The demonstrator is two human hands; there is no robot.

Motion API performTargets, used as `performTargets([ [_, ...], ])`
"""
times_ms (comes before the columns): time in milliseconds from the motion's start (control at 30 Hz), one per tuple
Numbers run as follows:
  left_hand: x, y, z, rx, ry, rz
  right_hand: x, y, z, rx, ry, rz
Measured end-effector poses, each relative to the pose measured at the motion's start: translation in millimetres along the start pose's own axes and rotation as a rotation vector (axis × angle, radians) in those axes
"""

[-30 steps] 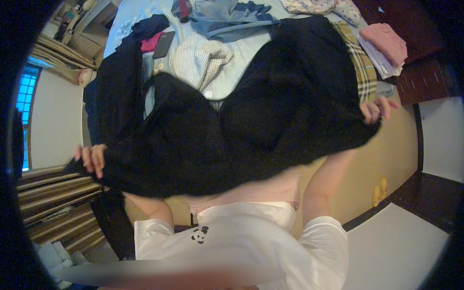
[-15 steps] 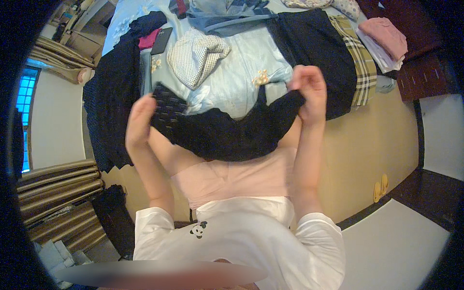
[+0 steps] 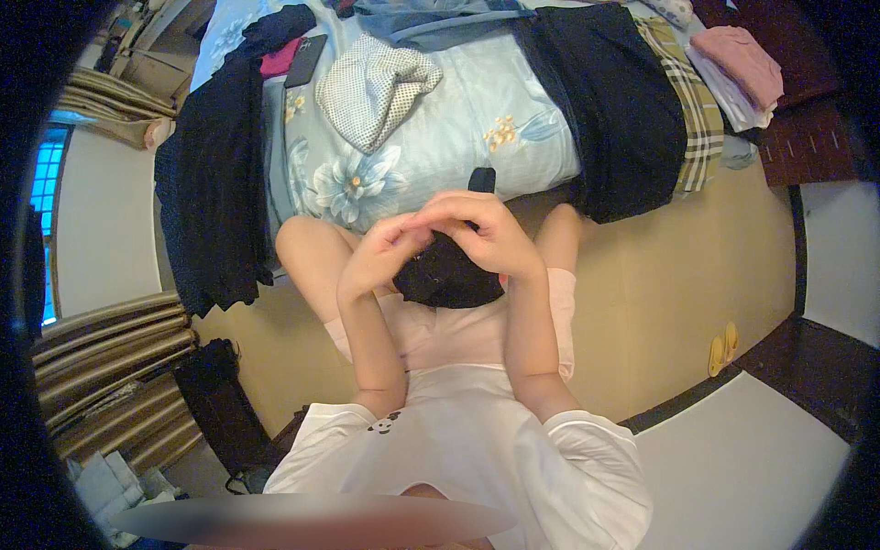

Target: Fold various items of clothing on a bed.

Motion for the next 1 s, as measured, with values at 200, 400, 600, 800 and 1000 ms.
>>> performTargets([
  [200,-6,-1,-9,-0.026,-0.065,0.056,5,11,7,0.216,0.051,-0.167],
  [400,9,-2,-8,0.187,-0.037,-0.090,46,-4,-11,0.237,0.447,0.043],
  [600,0,-9,-9,0.328,-0.083,-0.344,37,-5,-7,0.494,0.230,0.456],
  [800,-16,-21,-6,0.473,-0.045,0.254,16,-11,-13,-0.091,0.253,0.313],
  [1000,-9,-3,-3,0.322,-0.093,-0.026,32,17,-5,-0.206,0.202,-0.018],
])
Point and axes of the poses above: each hand's wrist, its own z-axis towards the middle knuckle, its own y-axis out of the palm, x = y × z, the point moved 2 cm from there along z, towards the middle knuckle, and after that the axes turned 1 degree about z, right-handed, at the moved point
